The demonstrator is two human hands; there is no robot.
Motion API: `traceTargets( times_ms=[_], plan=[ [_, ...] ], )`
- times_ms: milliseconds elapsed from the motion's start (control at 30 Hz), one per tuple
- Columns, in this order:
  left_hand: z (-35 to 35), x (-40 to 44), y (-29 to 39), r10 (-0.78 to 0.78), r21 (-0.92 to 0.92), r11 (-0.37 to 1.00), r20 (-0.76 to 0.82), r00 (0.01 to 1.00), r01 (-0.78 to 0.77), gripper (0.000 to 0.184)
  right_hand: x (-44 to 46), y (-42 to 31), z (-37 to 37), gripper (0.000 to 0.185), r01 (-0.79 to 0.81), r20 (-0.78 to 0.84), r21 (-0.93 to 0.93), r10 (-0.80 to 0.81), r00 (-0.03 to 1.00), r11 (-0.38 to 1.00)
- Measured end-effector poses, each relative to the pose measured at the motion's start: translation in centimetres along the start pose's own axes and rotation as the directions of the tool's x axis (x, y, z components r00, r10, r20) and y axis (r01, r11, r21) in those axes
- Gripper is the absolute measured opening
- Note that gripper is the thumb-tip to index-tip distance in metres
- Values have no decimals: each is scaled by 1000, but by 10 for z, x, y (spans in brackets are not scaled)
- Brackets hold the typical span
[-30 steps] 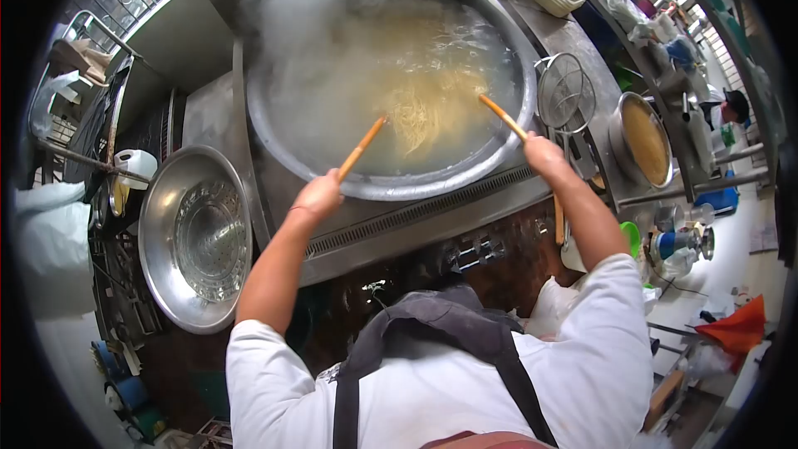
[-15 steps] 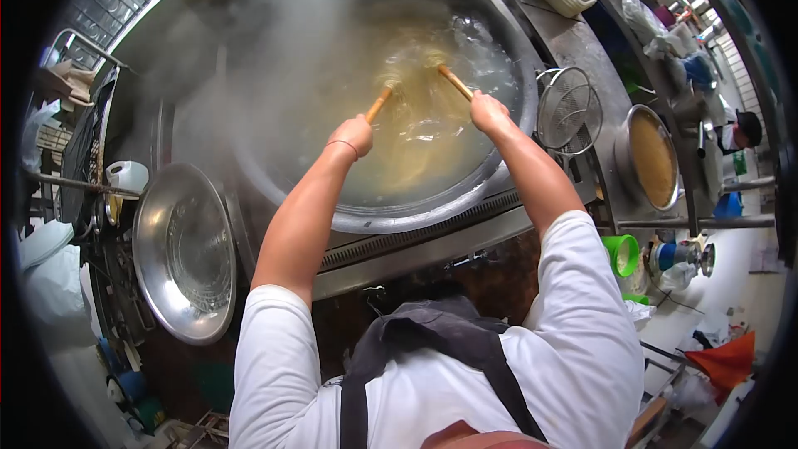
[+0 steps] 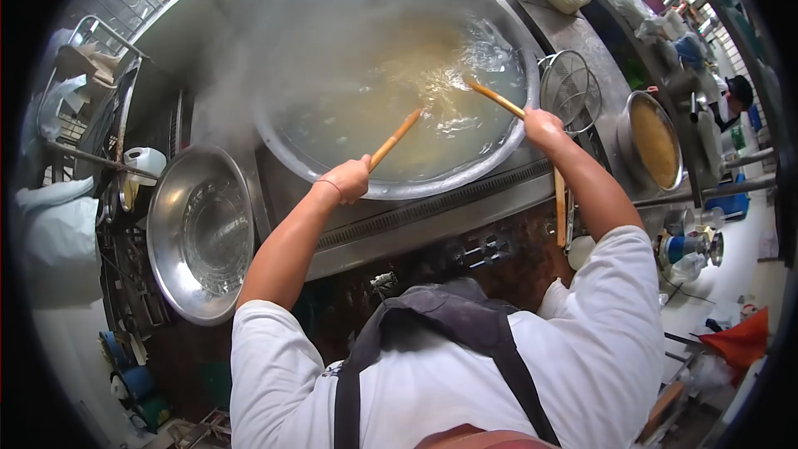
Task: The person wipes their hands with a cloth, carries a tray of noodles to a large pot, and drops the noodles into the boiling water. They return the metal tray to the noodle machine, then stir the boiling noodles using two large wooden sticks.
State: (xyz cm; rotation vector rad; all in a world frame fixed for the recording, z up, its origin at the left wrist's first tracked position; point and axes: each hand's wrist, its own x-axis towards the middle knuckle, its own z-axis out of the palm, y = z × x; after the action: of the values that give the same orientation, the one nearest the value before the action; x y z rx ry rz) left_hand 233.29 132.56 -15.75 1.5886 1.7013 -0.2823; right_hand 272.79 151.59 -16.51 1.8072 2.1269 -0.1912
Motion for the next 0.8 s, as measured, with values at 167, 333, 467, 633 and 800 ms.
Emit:
traceTargets(
  times_ms=[167, 333, 467, 633, 800],
  plan=[
    [30, -58, -24, 65, 18, 998, -5, 998, -65, 35, -81, 10, -4, 34, -8, 36, -49, 9, 999, 999],
    [73, -121, -62, 94, -56, 994, -23, 995, -95, 48, -144, 15, -7, 31, -29, 49, -164, 37, 998, 986],
    [102, -176, -127, 162, -198, 964, -88, 983, -177, 55, -193, 19, -14, 23, -10, 8, -206, 12, 1000, 979],
    [48, -291, -201, -11, -322, 947, -83, 997, -16, 62, -298, 28, -82, 19, 25, -44, -270, -39, 998, 963],
    [16, -340, -211, -79, -155, 987, -286, 955, 35, 61, -299, 13, -89, 15, 102, -63, -223, -118, 991, 969]
  ],
)
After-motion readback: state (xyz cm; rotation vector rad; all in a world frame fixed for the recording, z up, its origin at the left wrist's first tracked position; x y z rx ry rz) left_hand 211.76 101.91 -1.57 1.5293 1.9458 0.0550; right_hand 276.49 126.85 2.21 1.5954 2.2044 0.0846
